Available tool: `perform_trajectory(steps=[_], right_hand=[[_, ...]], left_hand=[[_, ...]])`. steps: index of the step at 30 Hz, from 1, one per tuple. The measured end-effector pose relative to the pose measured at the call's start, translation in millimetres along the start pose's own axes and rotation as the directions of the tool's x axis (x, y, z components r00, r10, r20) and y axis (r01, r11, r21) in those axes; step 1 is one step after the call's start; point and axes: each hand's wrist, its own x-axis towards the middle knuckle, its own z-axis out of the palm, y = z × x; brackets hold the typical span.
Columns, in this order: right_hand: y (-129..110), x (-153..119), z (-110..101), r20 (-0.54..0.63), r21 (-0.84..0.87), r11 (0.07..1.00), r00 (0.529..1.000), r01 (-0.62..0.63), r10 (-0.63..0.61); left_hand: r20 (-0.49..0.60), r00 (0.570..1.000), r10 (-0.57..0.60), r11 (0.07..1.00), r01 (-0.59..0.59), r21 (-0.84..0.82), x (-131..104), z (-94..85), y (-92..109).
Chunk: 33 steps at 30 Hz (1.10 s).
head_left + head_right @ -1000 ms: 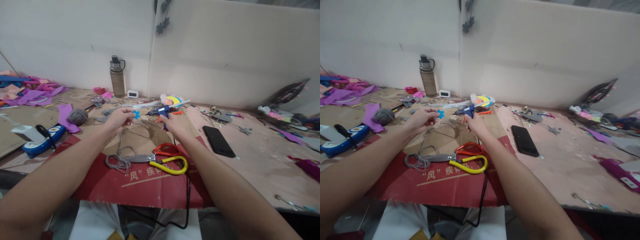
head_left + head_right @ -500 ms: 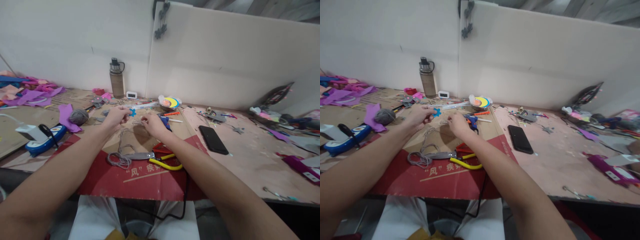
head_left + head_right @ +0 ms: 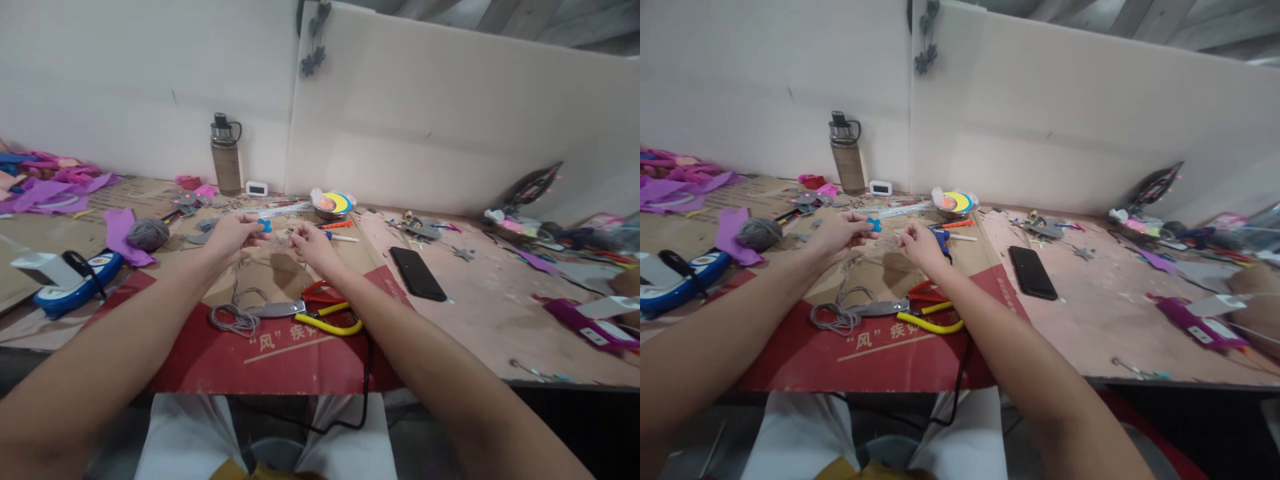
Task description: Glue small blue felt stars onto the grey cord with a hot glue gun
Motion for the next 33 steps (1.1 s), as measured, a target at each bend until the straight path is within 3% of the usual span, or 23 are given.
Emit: perform_trajectory(steps=[2,5,11,17,25,33], right_hand=[[-0.7,-9.1,-7.8,-0.022,0.196,0.981,1.000,0.000,0.005],[-8.9,-18.0,-17.8,-0.044,0.256,0.965,0.998,0.064,-0.055],[-17.8,-20.3,-27.9,-0.074,0.171,0.975,0.989,0.142,-0.131],[-10.0,-17.0,-25.9,-0.098,0.125,0.970,0.975,0.209,-0.197],[-12.1,-18.3,-23.8,-0.126,-0.022,0.972,0.964,0.234,-0.235],[-11.1,-17.6,-20.6,-0.119,-0.029,0.968,0.960,0.250,-0.252]], left_hand=[[0.027,1.000,0.011,1.000,-0.011,0.006,-2.8,2.7,-1.1],[0.089,0.996,-0.003,1.000,0.003,0.003,-7.2,7.1,-2.8],[0.114,0.990,-0.078,0.995,0.084,-0.046,-11.4,15.6,-7.1],[0.140,0.988,-0.063,0.998,0.066,-0.019,-16.4,21.0,-8.9],[0.121,0.991,-0.053,0.989,0.035,0.144,-18.6,23.7,-11.8],[0.181,0.981,-0.065,0.990,0.040,0.137,-22.8,26.2,-10.7]])
